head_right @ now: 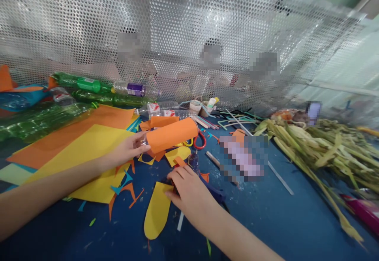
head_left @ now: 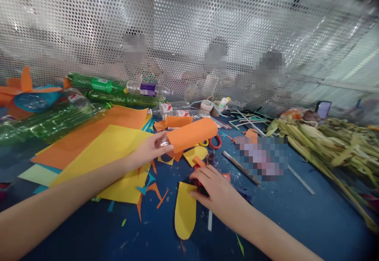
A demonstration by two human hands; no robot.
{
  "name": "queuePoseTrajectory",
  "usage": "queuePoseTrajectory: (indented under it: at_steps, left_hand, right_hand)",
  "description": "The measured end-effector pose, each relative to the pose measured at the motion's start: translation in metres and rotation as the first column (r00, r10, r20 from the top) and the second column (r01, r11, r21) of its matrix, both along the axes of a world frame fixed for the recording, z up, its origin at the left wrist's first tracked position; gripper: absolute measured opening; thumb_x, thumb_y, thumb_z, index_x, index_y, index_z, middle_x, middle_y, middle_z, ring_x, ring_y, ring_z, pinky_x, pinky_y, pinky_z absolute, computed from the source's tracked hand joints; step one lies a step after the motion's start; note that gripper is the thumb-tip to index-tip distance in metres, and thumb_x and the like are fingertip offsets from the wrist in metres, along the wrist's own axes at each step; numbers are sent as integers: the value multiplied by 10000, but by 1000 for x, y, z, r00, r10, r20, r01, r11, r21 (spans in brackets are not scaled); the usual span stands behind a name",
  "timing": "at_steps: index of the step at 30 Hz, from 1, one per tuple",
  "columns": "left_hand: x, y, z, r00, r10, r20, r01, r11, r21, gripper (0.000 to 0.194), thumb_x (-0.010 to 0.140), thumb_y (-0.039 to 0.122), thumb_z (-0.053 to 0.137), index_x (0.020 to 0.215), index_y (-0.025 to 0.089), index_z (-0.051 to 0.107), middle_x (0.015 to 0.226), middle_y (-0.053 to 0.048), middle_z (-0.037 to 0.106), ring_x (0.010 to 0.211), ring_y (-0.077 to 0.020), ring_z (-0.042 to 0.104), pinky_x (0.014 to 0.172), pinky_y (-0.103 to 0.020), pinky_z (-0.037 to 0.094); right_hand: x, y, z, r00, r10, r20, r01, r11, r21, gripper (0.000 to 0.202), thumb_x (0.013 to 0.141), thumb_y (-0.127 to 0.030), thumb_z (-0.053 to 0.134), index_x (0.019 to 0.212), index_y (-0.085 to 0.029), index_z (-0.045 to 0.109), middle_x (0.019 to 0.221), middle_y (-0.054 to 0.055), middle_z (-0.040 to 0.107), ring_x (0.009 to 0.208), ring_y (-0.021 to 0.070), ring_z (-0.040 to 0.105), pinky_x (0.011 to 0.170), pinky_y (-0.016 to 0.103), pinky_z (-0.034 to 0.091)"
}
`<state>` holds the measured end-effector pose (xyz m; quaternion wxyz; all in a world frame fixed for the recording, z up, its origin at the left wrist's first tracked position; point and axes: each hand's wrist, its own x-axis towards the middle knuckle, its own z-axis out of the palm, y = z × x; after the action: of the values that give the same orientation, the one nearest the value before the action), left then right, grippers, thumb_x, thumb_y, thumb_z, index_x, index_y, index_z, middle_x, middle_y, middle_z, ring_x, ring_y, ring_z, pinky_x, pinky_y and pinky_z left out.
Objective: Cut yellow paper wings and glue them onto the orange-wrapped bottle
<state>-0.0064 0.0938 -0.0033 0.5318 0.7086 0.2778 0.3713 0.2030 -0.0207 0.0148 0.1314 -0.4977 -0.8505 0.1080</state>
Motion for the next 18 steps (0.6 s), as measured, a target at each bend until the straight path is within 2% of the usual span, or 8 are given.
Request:
queuePoseTrajectory:
  at_steps: [4,6,8,10,13,16,18]
  left_hand:
    - [-1,2,-4,1000,-10,14,10,1000,3,500,795,337,579,1267,233,450,1324,-63,499,1214,-236,459,1020,-401,352]
    - [-2,3,-5,1000,-12,9,12,1000,5,507,793,334,583,1270,231,442,1330,-63,491,1216,-233,456,1016,-392,355]
    - [-2,4,-4,1000,-16,-19,16,1000,4,529,791,334,589,1284,233,428,1338,-66,482,1213,-240,457,1001,-389,369]
    - [-1,2,2,999,-29,-35,29,1000,6,551,787,333,594,1299,233,417,1340,-77,478,1211,-252,457,982,-387,384]
    - [3,-8,16,998,-62,-22,62,998,-12,550,794,330,588,1305,219,415,1326,-102,488,1185,-263,480,957,-392,405]
    - [8,-22,25,996,-84,-42,80,993,-82,552,782,338,601,1285,188,430,1247,-112,553,1105,-256,543,927,-393,427]
    - [10,-30,25,993,-54,-103,42,993,-112,600,760,361,623,1294,190,412,1183,-102,594,1052,-253,572,895,-393,447]
  right_hand:
    - [-2,-3,0,998,-11,-58,8,998,-57,97,768,-91,603,752,-172,551,866,44,587,911,215,515,889,389,406]
    - [-1,-4,1,985,-38,-167,16,991,-134,104,779,-93,576,771,-188,535,852,22,582,866,191,526,827,353,430]
    - [1,-3,3,939,-110,-326,22,965,-263,82,796,-126,552,811,-204,532,826,-1,585,788,157,544,737,297,448]
    - [4,-1,5,839,-223,-496,1,913,-408,51,796,-179,565,831,-206,540,794,-17,583,728,131,550,681,261,447]
    - [6,4,7,595,-415,-688,-63,830,-555,134,736,-254,653,813,-189,565,767,-23,569,714,119,546,675,249,444]
    - [6,5,6,343,-549,-762,-125,778,-616,190,685,-283,714,796,-187,593,788,-22,580,721,110,548,684,242,440]
    - [5,4,6,254,-588,-768,-140,764,-630,194,673,-289,729,801,-190,621,797,-13,594,715,108,546,684,240,441]
